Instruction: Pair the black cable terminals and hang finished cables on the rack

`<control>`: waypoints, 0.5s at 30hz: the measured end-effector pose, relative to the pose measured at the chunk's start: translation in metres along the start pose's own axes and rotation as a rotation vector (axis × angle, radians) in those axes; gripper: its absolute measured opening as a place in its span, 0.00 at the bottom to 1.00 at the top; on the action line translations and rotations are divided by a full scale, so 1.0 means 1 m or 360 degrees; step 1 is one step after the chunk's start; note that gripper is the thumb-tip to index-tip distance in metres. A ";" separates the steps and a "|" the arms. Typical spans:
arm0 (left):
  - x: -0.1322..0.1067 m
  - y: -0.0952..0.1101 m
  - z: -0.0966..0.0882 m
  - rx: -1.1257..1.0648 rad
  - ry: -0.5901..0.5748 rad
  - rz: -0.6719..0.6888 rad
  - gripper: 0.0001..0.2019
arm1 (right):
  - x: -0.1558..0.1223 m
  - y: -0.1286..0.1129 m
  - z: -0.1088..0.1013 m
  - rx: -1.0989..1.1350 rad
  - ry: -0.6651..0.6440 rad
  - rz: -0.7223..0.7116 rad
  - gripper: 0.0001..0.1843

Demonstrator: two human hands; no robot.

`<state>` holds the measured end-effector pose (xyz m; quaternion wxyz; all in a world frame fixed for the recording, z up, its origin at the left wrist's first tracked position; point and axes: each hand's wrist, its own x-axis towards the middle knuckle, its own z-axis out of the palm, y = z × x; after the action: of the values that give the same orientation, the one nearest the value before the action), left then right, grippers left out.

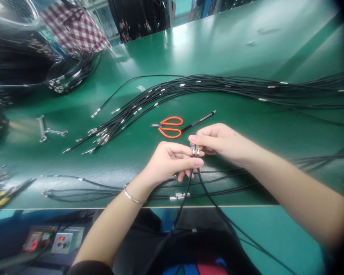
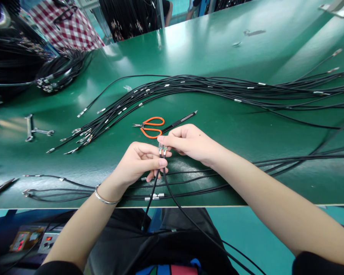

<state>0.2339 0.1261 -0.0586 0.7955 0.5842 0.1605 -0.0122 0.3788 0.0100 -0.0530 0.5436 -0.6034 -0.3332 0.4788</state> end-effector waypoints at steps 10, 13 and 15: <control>0.012 0.017 -0.032 -0.0166 0.0616 0.0638 0.11 | -0.005 -0.010 -0.004 -0.0132 -0.0761 0.0192 0.23; 0.014 0.028 -0.053 -0.0230 0.0833 0.0788 0.15 | -0.011 -0.023 -0.024 -0.0069 -0.0309 -0.0056 0.19; 0.006 0.037 -0.072 -0.0172 0.1098 0.0899 0.17 | -0.025 -0.033 -0.049 0.0048 0.0228 -0.0284 0.17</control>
<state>0.2296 0.2058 -0.0448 0.6970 0.5325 0.2510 0.4094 0.4206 -0.0231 -0.0183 0.6155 -0.5959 -0.3386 0.3891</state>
